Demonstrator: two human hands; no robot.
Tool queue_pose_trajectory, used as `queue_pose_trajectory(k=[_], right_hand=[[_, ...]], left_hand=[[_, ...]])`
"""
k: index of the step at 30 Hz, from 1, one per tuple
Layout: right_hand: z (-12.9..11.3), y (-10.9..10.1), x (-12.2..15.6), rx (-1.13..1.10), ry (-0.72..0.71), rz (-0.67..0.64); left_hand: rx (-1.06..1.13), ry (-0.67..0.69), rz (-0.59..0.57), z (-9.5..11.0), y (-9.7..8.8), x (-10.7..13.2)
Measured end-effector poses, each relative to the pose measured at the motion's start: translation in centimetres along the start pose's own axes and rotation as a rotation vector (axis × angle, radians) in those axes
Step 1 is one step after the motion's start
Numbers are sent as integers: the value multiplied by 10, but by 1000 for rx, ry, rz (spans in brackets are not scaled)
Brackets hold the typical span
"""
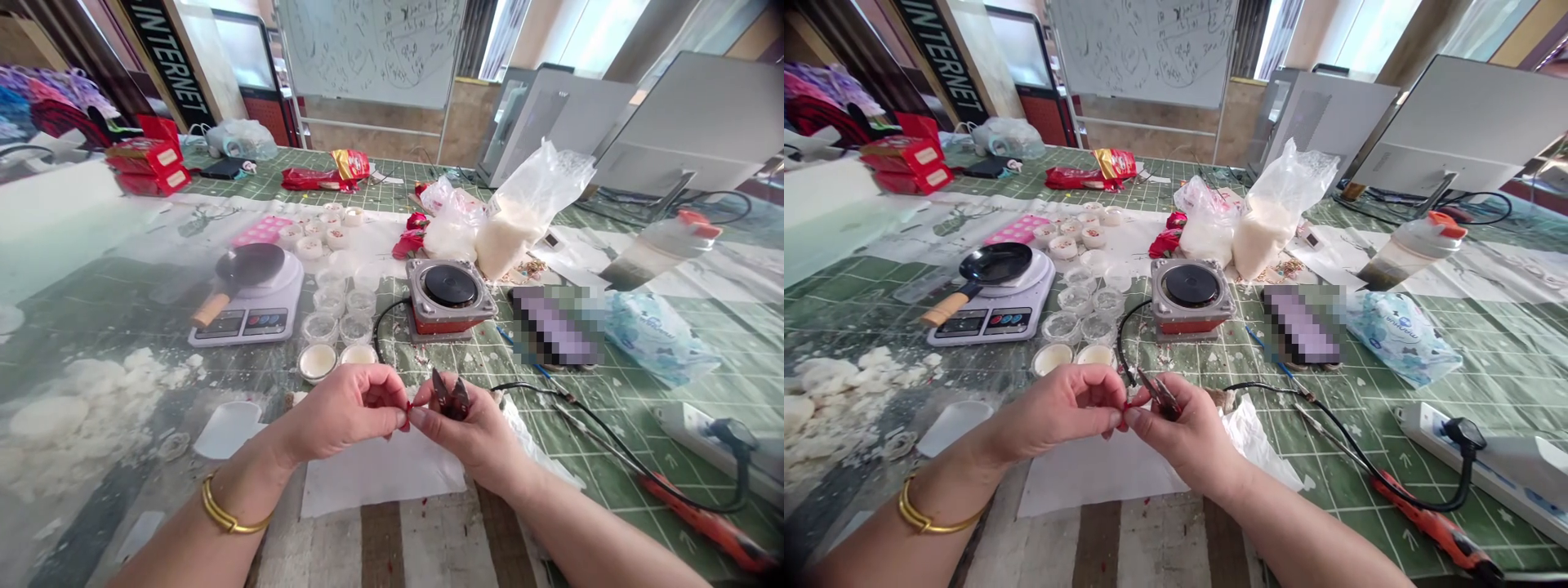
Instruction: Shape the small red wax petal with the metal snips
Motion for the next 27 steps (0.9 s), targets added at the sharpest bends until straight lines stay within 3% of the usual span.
queue_pose_trajectory(k=[13,23,27], right_hand=[[-9,-3,5,10,-38,31],[-15,4,7,-162,-5,-161],[-13,3,6,-209,15,-169]], left_hand=[[-23,32,-64,1,4,3],[25,22,-79,-6,-1,-2],[32,21,-83,-6,2,-1]])
Point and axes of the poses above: each hand's wrist, its own x-axis away from the middle knuckle, its own y-axis out of the palm, z = x × y, the point moved 7 cm from there along -x, towards the middle knuckle, and after that the axes turned 9 degrees about x, right-handed, at the moved point
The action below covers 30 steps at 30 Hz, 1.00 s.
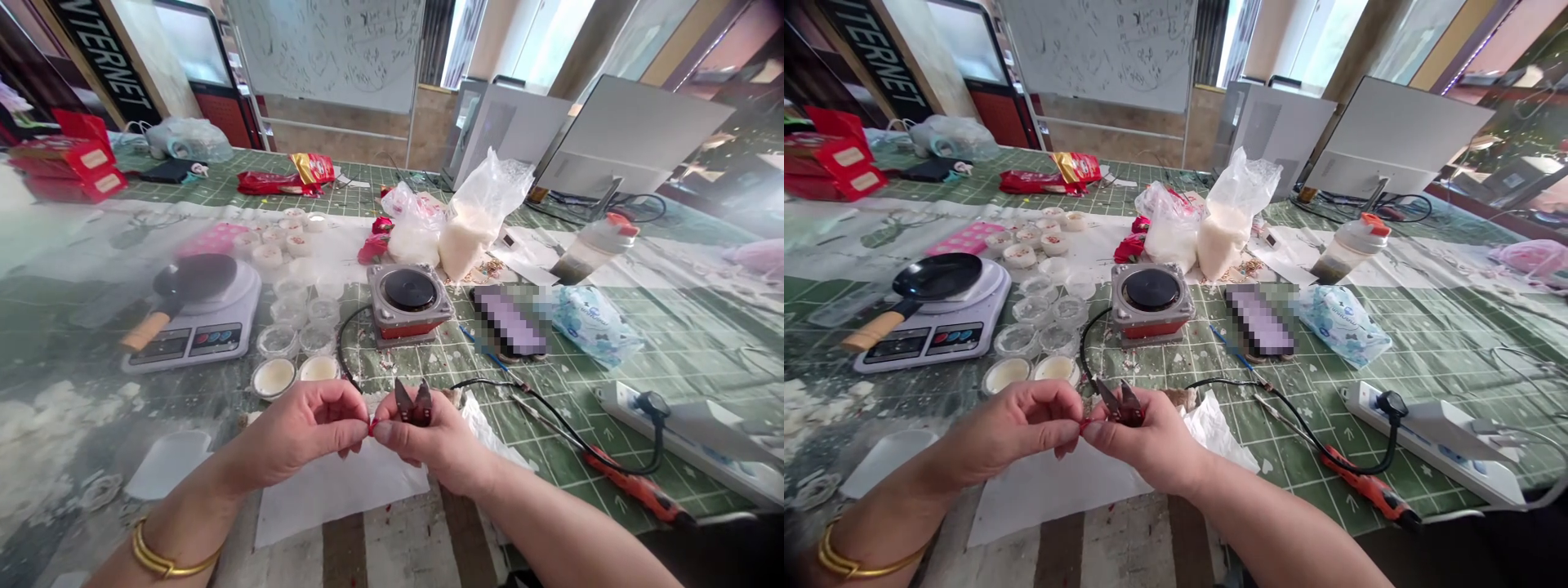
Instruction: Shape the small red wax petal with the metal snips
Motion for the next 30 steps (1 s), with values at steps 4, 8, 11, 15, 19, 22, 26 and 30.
queue_pose_trajectory(k=[4,8,11,15,19,22,26,30], right_hand=[[2,-3,0,22,-12,58],[4,-1,1,29,-32,64],[3,-1,2,48,-37,72],[5,-2,1,10,-13,77],[13,0,-2,-93,81,39],[16,2,-3,-128,101,30],[12,-2,-2,-32,36,88],[4,-6,1,104,-49,157]], left_hand=[[0,17,19,2,1,0],[68,49,13,6,1,0],[64,45,-10,7,4,0],[-49,172,77,17,1,3],[-521,668,171,53,7,22],[-870,846,189,62,18,32],[-984,863,236,64,19,32],[-992,777,216,60,18,25]])
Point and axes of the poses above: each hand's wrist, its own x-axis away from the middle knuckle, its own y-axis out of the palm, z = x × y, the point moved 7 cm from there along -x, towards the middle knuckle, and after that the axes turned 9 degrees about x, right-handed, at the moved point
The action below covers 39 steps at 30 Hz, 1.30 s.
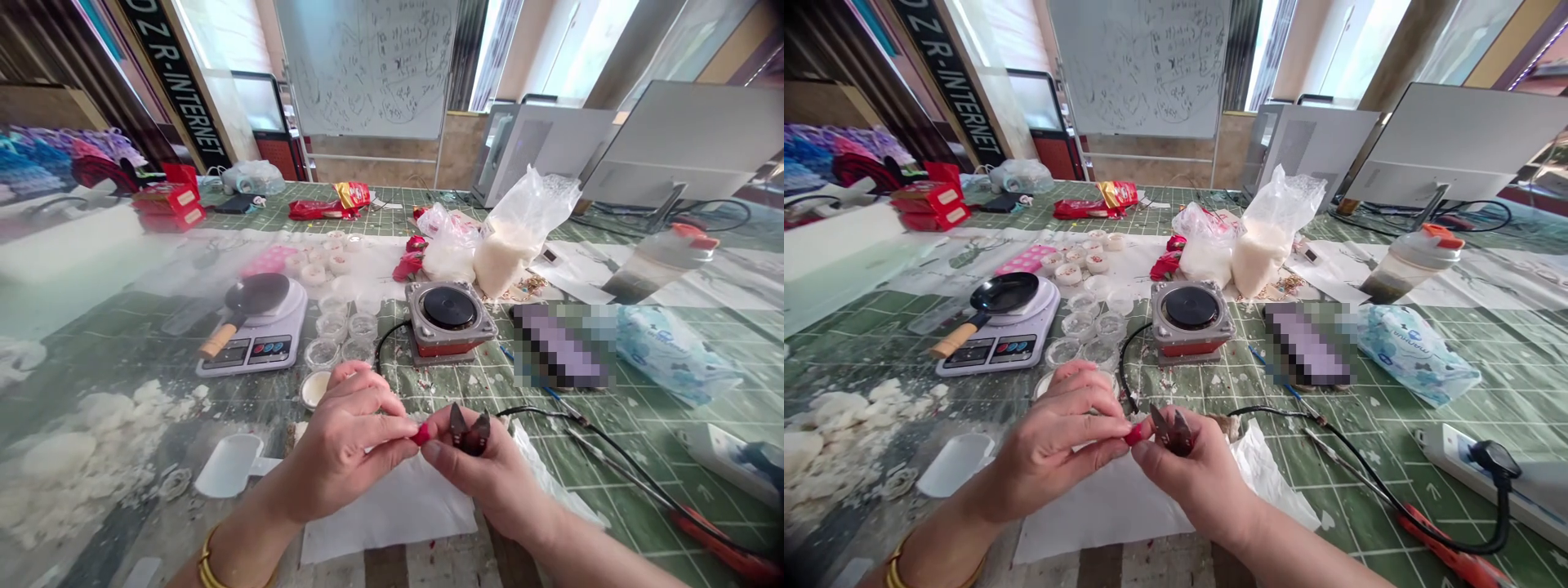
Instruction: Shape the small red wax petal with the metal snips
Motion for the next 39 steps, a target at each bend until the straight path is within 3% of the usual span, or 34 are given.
queue_pose_trajectory(k=[10,21,25,35,39], right_hand=[[-14,-8,5,349,-180,146],[-18,-6,6,451,-215,103],[-18,-5,8,491,-255,98],[-34,4,15,662,-572,57],[-38,7,19,704,-703,57]], left_hand=[[134,-78,-66,-3,10,-2],[280,-228,-78,-10,9,1],[324,-252,-155,-8,13,1],[328,-410,-176,-20,21,8],[466,-563,-227,-28,26,13]])
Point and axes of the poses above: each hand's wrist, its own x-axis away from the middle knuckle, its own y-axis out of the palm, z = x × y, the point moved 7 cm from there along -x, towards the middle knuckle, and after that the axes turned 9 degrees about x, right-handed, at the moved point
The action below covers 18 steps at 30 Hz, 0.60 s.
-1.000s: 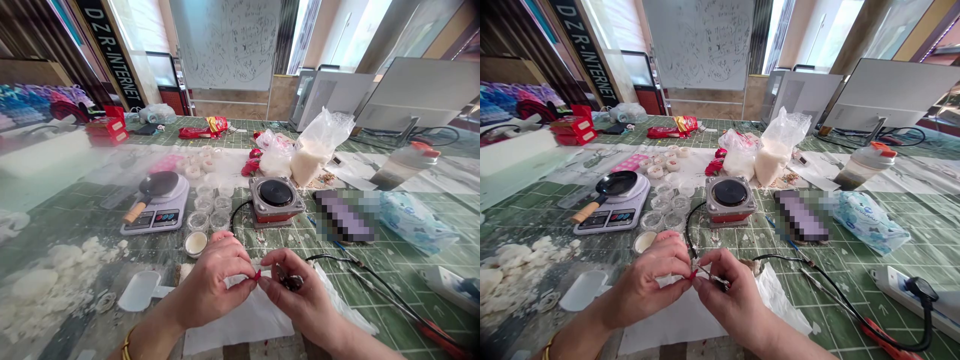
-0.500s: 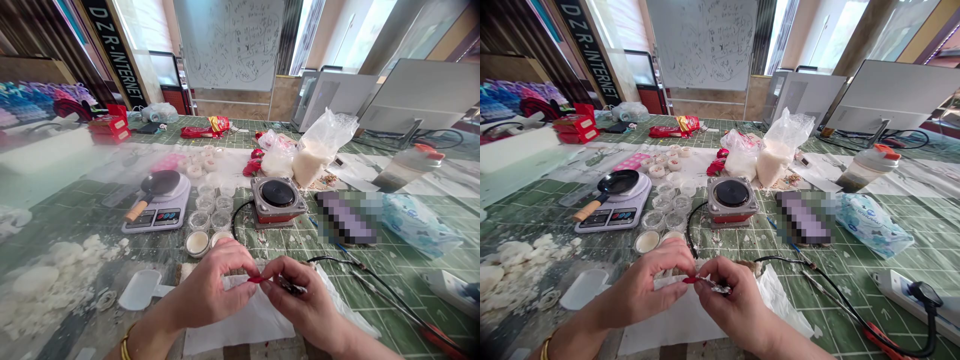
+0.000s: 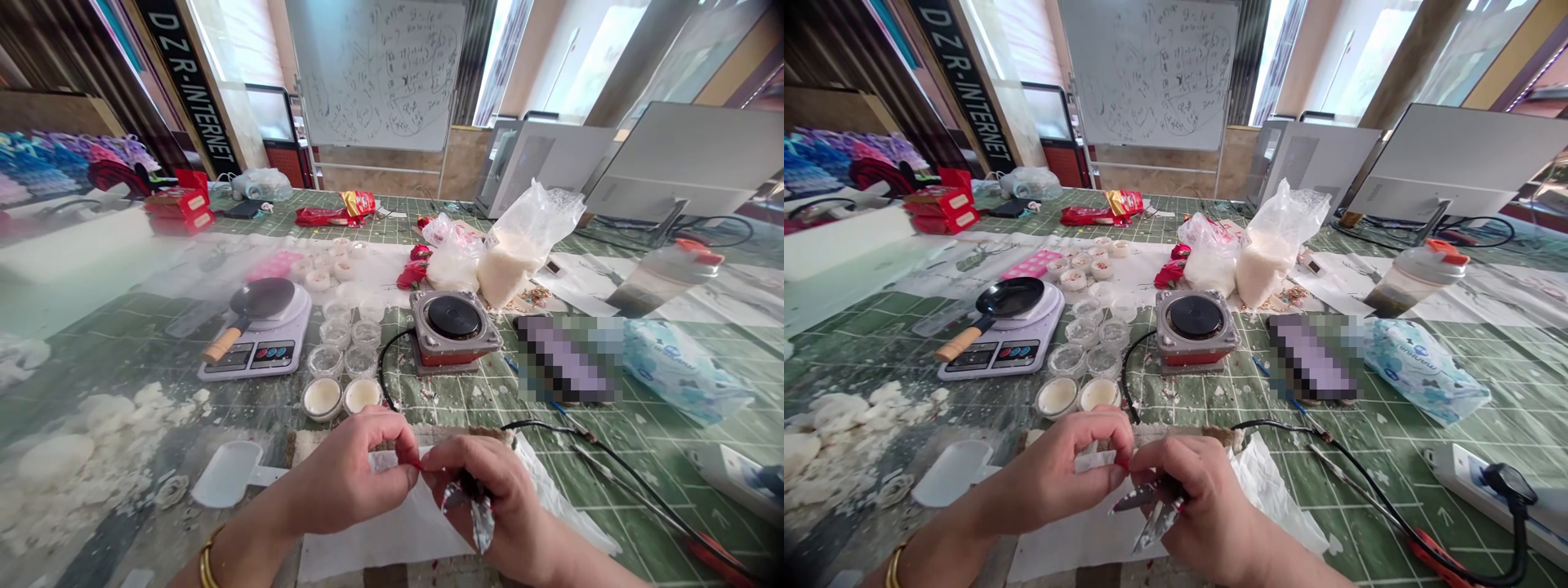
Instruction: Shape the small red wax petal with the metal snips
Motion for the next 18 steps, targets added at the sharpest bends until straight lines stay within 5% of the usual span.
queue_pose_trajectory(k=[4,9,18], right_hand=[[-7,-1,0,98,-138,31],[-9,-2,0,121,-182,39],[8,2,2,53,137,-48]], left_hand=[[228,-151,-47,-13,3,2],[339,-162,-33,-21,4,1],[221,-82,9,-12,1,2]])
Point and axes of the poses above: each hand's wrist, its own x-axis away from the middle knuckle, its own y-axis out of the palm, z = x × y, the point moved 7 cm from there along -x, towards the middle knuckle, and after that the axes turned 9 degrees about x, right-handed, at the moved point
